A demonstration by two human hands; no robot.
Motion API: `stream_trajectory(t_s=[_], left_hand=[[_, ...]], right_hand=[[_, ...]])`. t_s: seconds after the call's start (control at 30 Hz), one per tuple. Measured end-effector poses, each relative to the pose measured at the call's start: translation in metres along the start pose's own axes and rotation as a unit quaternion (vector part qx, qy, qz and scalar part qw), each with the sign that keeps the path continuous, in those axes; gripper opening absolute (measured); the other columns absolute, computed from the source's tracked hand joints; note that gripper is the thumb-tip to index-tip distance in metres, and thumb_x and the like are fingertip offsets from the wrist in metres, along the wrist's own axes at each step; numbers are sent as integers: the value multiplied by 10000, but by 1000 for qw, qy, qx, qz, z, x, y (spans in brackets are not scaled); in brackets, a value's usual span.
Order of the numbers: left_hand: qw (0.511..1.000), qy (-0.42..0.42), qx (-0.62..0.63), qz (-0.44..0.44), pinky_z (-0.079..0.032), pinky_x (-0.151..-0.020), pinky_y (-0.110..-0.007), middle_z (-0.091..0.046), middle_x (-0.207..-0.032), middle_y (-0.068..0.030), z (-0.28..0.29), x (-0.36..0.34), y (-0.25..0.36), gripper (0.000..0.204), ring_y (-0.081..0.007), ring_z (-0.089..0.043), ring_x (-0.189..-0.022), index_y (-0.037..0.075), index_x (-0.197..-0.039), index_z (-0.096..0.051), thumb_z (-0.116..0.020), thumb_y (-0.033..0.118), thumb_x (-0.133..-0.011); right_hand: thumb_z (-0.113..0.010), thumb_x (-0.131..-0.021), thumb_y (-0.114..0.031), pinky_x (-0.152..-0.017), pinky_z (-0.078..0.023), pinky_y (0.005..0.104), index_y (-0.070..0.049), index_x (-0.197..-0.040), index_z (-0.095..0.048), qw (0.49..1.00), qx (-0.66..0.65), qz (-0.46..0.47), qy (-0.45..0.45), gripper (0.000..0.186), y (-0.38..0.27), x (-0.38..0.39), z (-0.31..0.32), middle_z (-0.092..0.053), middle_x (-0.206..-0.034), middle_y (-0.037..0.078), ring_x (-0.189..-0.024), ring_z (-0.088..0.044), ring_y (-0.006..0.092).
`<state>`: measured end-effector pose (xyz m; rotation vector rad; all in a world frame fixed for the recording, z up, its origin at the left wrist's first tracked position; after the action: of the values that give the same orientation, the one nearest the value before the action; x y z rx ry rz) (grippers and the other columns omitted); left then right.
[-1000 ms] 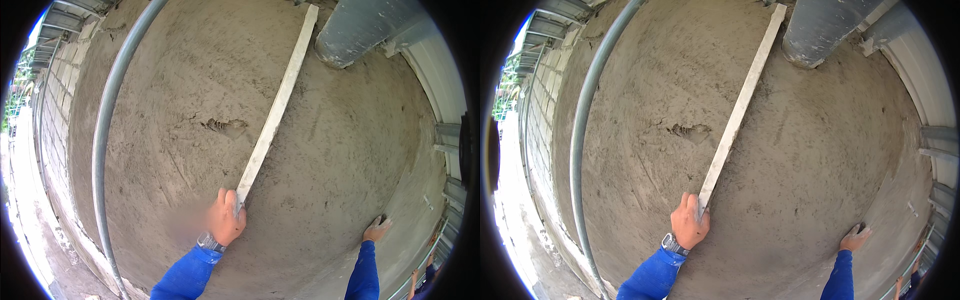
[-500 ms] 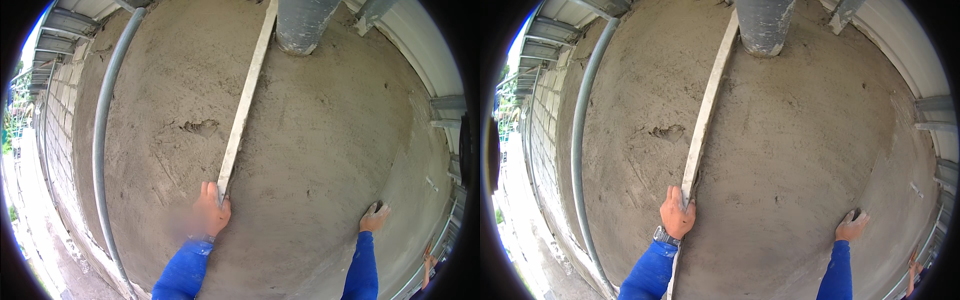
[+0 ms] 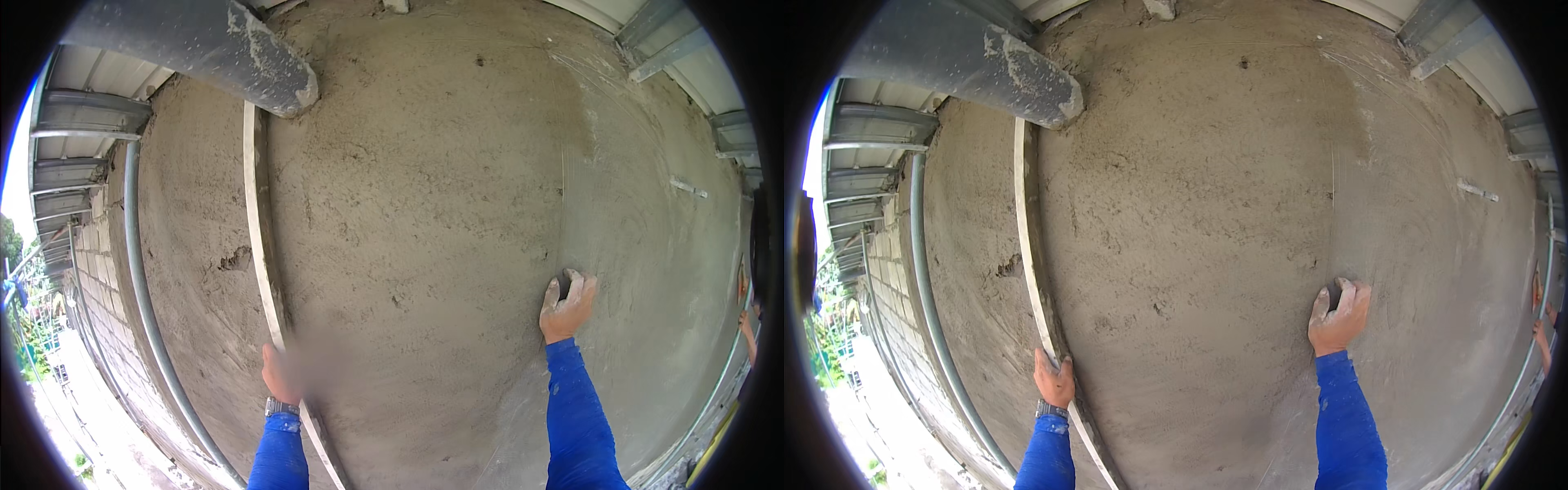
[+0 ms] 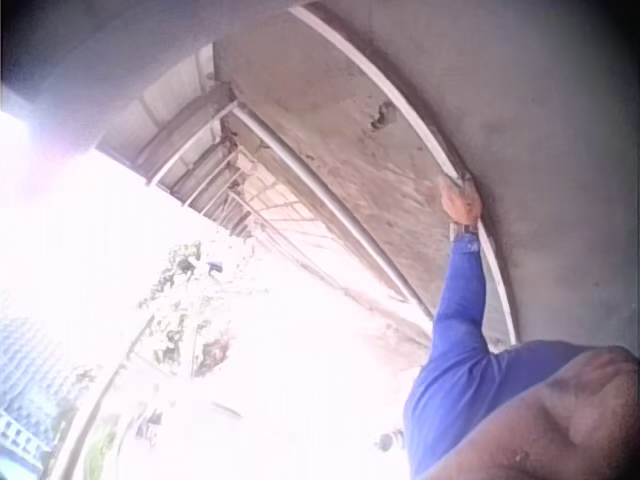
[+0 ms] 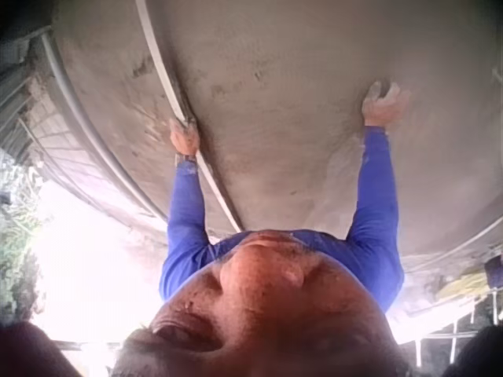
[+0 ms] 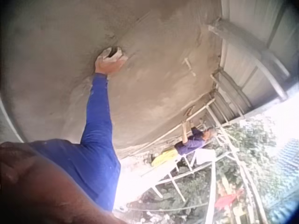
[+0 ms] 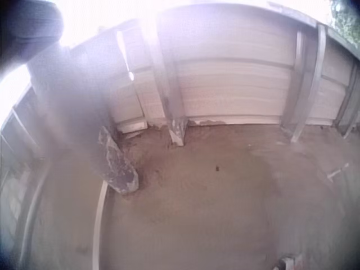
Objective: The person uses a long straightedge to level and smooth wet cement on a vertical wall. They repeatedly drag the tool across the surface to remove excess material and create a flat finish. The person also uses a trowel to fill gaps and refine the surface texture.
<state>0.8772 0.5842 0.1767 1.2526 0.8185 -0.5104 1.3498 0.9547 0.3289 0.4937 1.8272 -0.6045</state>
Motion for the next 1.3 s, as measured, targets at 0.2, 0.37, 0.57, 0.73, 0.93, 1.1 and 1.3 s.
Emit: stream_trajectory(t_s=[0.2,0.37,0.57,0.73,0.93,1.1,1.3], left_hand=[[994,-44,31,-91,-520,-954,-530,-653,-1178,-372,-25,62,32,555,-552,-635,-1124,-118,-1292,-533,-743,144,-850],[997,4,-19,-77,-528,-952,-512,-673,-1172,-341,-39,119,35,553,-531,-650,-1121,-89,-1295,-544,-755,166,-852],[998,-10,-24,50,-528,-903,-523,-671,-1087,-300,-73,198,42,446,-526,-650,-1060,-18,-1192,-561,-769,180,-851],[996,-8,-81,42,-514,-839,-551,-643,-1021,-294,-69,198,63,415,-553,-622,-1009,5,-1111,-523,-775,195,-841],[998,-19,-61,23,-510,-807,-562,-620,-1006,-292,-54,169,61,426,-559,-613,-988,-1,-1117,-502,-764,183,-837],[996,14,-84,18,-505,-766,-560,-604,-983,-280,-78,216,39,422,-548,-617,-929,10,-1108,-509,-772,182,-827],[998,-28,-15,60,-495,-762,-559,-590,-986,-274,-65,183,29,377,-542,-596,-934,6,-1050,-495,-754,173,-832]], right_hand=[[-747,-779,-149,-805,-499,501,-6,-1098,-654,995,-99,13,15,361,18,-4,17,-561,-1074,196,-965,-597,396],[-755,-755,-141,-762,-480,498,-42,-1059,-652,984,-174,29,18,337,21,-5,22,-560,-1056,176,-937,-583,367],[-733,-802,-164,-772,-461,505,-39,-1041,-650,975,-217,44,6,283,24,-5,21,-562,-1046,173,-942,-569,363],[-727,-823,-168,-789,-448,504,-40,-1040,-648,973,-227,49,-8,264,25,-2,20,-561,-1045,170,-944,-569,361],[-725,-833,-164,-788,-436,493,-51,-1022,-640,979,-196,59,-5,237,23,3,17,-562,-1050,163,-937,-568,357],[-706,-884,-209,-786,-434,489,-57,-1011,-637,983,-165,76,-5,210,6,3,11,-562,-1056,162,-937,-573,360],[-653,-973,-289,-800,-439,492,-34,-1018,-633,988,-112,108,-17,259,11,6,12,-561,-1070,170,-949,-566,374]])
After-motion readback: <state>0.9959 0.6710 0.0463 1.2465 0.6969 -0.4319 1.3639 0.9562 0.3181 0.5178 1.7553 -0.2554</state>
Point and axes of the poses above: each hand's wrist, its own x-axis away from the middle knuckle, its own z-axis out of the back of the hand, y = z × x, the point moved 10 cm from there along -x, towards the middle knuckle
